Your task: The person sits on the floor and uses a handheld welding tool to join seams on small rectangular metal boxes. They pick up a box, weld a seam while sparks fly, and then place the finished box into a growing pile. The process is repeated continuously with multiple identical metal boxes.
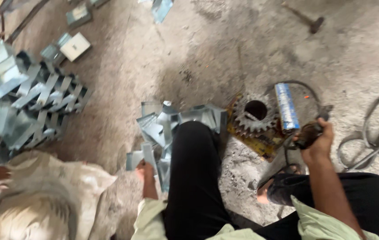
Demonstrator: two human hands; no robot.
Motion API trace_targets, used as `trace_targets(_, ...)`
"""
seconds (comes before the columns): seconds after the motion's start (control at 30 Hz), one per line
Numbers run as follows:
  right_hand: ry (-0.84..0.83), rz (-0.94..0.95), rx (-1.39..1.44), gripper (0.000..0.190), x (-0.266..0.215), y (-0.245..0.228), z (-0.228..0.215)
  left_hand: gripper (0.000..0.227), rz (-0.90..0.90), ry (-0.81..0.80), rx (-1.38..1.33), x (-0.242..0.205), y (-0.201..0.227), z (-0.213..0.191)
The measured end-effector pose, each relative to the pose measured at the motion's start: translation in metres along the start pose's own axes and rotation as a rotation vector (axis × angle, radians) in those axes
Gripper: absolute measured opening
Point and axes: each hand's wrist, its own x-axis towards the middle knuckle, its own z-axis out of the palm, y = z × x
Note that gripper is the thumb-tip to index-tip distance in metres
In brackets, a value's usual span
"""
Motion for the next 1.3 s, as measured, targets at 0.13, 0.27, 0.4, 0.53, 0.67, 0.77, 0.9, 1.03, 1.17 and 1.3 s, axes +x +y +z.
trace_targets(0.13, 0.029, -0.043, -0.028, 0.025, -0.011, 0.005, 0.023, 0.025, 0.446, 0.121, 0.08, 0.005, 0.079, -0.027)
trace_targets(0.27, 0.024, -0.152, -0.103, 0.028, -0.021, 0.007, 0.03, 0.024, 0.71, -0.034, -0.07, -0.035, 0.224, -0.041)
trace_targets(0.4, 0.189, -0.134, -0.157, 0.06, -0.023, 0.007, 0.04, 0.052, 0.891, -0.329, 0.134, -0.121, 0.349, -0.016)
trace_targets(0.53, 0.209, -0.26, -0.374, 0.074, -0.03, 0.014, 0.046, 0.071, 1.28, -0.583, 0.396, -0.202, 0.401, 0.065)
trace_targets(0.67, 0.284, -0.29, -0.633, 0.077, -0.039, 0.015, 0.056, 0.07, 1.409, -0.837, 0.605, -0.239, 0.375, 0.138)
trace_targets(0.77, 0.288, -0.374, -0.82, 0.079, -0.047, 0.014, 0.063, 0.07, 1.588, -0.821, 0.677, -0.234, 0.35, 0.181)
trace_targets(0.9, 0.29, -0.447, -0.939, 0.084, -0.057, 0.007, 0.072, 0.071, 1.623, -0.726, 0.714, -0.219, 0.338, 0.205)
trace_targets(1.03, 0.265, -0.577, -0.944, 0.083, -0.062, 0.002, 0.077, 0.068, 1.479, -0.76, 0.791, -0.217, 0.337, 0.203)
trace_targets(1.17, 0.236, -0.614, -0.978, 0.08, -0.064, 0.001, 0.078, 0.078, 1.525, -0.704, 0.775, -0.226, 0.349, 0.192)
trace_targets(1.3, 0.196, -0.571, -0.994, 0.08, -0.064, 0.001, 0.079, 0.081, 1.444, -0.75, 0.757, -0.232, 0.37, 0.177)
